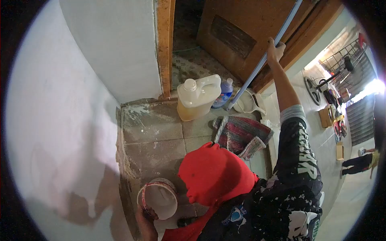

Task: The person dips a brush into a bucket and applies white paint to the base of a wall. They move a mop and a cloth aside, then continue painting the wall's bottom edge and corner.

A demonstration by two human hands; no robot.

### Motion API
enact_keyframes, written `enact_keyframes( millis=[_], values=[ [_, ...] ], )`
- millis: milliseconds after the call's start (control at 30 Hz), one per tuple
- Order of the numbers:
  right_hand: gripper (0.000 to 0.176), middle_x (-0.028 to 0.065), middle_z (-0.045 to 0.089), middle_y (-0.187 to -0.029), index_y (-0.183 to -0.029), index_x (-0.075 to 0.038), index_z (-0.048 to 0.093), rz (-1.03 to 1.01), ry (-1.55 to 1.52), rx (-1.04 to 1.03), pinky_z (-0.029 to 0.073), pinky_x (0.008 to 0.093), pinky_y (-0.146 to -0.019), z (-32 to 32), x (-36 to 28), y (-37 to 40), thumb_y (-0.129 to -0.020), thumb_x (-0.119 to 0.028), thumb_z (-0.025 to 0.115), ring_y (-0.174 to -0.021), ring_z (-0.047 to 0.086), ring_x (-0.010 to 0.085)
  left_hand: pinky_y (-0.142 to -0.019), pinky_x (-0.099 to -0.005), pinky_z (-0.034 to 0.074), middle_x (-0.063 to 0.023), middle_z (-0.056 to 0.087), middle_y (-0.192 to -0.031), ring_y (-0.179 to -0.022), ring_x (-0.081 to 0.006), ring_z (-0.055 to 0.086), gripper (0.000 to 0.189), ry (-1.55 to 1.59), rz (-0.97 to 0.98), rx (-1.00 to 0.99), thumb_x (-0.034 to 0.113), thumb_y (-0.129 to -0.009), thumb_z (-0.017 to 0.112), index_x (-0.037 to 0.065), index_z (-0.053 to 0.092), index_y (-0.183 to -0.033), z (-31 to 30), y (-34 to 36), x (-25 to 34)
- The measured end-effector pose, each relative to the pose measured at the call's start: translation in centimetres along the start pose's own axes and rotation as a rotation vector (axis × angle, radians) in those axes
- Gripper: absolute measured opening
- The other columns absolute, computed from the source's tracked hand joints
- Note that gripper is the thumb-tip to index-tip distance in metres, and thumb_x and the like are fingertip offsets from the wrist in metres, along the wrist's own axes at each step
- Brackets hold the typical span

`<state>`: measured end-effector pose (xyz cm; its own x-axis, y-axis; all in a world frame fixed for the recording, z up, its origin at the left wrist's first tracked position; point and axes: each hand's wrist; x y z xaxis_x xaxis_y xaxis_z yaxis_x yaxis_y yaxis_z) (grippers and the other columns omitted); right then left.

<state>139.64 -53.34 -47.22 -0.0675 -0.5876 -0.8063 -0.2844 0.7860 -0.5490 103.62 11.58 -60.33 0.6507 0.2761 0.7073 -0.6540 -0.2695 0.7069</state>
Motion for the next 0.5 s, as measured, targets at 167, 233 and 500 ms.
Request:
enact_keyframes(
  millis=[167,233,500],
  values=[
    [0.061,0.0226,0.060,-0.111,-0.118,0.001,0.044,-0.057,0.044,-0.007,0.046,0.0446,-0.090,0.7,1.8,0.9,-0.081,-0.038,0.072,-0.102,0.059,0.0347,-0.059,-0.0324,0.040,-0.0040,0.049,-0.067,-0.062,-0.0175,0.050,0.047,0.029,-0.056,-0.002,0.052,-0.096,0.044,0.007,0.054,-0.089,-0.2,-0.3,0.1],
    [0.059,0.0202,0.060,-0.104,-0.119,0.000,0.044,-0.032,0.031,0.042,0.046,0.0450,-0.088,1.0,1.9,1.1,-0.081,-0.035,0.073,-0.096,0.059,0.0350,-0.059,-0.0324,0.040,-0.0040,0.049,-0.067,-0.061,-0.0174,0.050,0.048,0.022,-0.057,-0.023,0.053,-0.096,0.044,0.007,0.054,-0.089,-0.3,-0.3,0.1],
    [0.035,0.0119,0.059,-0.094,-0.095,-0.001,0.059,-0.887,-0.130,0.183,0.047,0.0390,-0.081,-0.8,-7.8,8.3,-0.083,-0.030,0.073,-0.085,0.057,0.0245,-0.061,-0.0320,0.041,-0.0040,0.051,-0.073,-0.066,-0.0154,0.051,0.048,-0.045,0.048,-0.076,0.051,-0.099,0.042,0.006,0.054,-0.088,0.3,0.6,1.1]
  ],
)
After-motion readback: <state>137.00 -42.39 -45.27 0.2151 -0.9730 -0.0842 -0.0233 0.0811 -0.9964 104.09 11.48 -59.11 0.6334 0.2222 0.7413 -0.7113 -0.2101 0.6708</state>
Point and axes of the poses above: each hand's wrist, its own y-axis away from the middle knuckle, its own z-axis out of the palm, x = y × z
